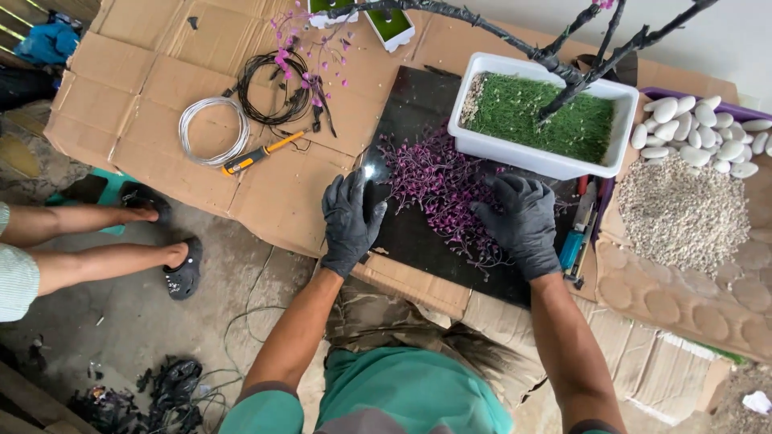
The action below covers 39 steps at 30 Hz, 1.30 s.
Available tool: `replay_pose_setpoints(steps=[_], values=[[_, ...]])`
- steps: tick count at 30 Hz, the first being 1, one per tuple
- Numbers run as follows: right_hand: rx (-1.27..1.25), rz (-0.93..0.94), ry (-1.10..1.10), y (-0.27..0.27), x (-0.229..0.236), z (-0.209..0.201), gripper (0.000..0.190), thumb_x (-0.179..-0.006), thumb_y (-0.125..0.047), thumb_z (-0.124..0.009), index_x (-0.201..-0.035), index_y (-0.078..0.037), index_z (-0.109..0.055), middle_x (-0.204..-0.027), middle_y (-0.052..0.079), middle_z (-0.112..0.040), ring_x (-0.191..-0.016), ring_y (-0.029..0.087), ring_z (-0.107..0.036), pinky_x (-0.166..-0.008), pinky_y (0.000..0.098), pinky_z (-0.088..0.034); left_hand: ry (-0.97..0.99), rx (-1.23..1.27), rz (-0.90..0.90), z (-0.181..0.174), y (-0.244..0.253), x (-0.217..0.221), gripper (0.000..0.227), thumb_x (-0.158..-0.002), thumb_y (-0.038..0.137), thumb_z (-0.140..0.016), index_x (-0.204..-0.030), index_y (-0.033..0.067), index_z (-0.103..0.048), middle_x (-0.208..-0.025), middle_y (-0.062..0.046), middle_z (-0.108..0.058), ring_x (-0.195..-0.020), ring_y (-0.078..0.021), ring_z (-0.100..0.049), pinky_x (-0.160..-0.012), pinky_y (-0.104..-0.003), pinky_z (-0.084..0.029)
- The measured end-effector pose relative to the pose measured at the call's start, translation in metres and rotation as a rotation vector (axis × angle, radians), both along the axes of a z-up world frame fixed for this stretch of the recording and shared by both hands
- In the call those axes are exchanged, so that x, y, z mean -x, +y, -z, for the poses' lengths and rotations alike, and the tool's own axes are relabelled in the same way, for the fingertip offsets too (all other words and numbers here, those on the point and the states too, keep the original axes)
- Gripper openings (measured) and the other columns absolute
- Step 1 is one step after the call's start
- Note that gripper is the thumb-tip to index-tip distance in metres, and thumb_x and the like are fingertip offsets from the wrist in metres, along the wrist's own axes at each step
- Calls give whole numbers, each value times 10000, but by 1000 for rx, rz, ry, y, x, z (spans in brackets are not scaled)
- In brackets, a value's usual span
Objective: The person attaches small purple artificial flowers to the branches of a black artificial tree using wire. They pick up the flowers from a pile on the table and secure them to the tree structure.
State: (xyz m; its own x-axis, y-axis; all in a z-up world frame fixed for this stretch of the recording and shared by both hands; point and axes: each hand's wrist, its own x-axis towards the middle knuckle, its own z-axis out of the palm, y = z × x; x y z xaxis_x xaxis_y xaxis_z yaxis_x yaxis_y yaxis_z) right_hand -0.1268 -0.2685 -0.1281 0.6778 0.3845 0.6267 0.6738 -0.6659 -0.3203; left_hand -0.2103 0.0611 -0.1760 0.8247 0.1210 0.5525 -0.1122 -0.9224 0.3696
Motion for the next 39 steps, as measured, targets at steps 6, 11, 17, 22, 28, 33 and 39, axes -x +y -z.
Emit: replay_pose_setpoints(steps=[6,11,17,22,28,33,39], values=[[108,84,51,-15,11,33,407,-833,-390,-830,-1211,-299,-711,-1036,-16,-655,-1019,250,-655,-936,448,-474,50,-19,-5,1,-1,2,692,-939,473,-706,-1541,177,-534,-1383,-163,-620,-1376,-418,-502,-1162,-555,-340],[85,72,54,-15,12,53,322,-828,-251,-829,-1135,-292,-742,-946,-27,-654,-933,224,-668,-872,412,-517,78,-14,-38,-10,-5,1,671,-932,459,-717,-1526,191,-558,-1365,-144,-644,-1373,-404,-519,-1177,-532,-349],[16,59,120,-17,4,42,307,-788,-176,-860,-1078,-233,-778,-919,-13,-668,-894,237,-695,-838,407,-545,88,-9,-38,-12,-6,-3,686,-936,478,-706,-1540,200,-535,-1387,-144,-622,-1395,-407,-494,-1179,-539,-335],[-16,83,80,-20,4,15,138,-870,-93,-850,-956,-130,-748,-886,27,-656,-846,285,-689,-827,408,-535,118,7,-40,-15,-9,1,690,-944,442,-709,-1561,207,-508,-1422,-160,-593,-1405,-430,-471,-1180,-555,-321],[-86,81,54,-23,7,5,156,-972,-109,-850,-1087,-129,-748,-961,28,-642,-899,297,-672,-815,414,-515,149,8,-26,-15,-7,0,671,-966,439,-686,-1566,205,-498,-1448,-160,-571,-1431,-432,-443,-1182,-559,-308],[-218,-95,132,-17,13,-12,256,-1016,-177,-775,-1266,-124,-764,-1102,89,-675,-981,354,-671,-857,446,-502,147,-16,-11,-11,-5,1,686,-958,436,-704,-1566,197,-494,-1445,-167,-566,-1424,-438,-445,-1183,-572,-308],[-158,-149,139,-20,10,-32,410,-1005,-196,-749,-1402,-103,-704,-1238,146,-674,-1077,383,-653,-914,478,-503,136,-2,2,-16,-6,3,696,-954,434,-712,-1572,206,-486,-1464,-147,-551,-1447,-416,-425,-1201,-565,-288]])
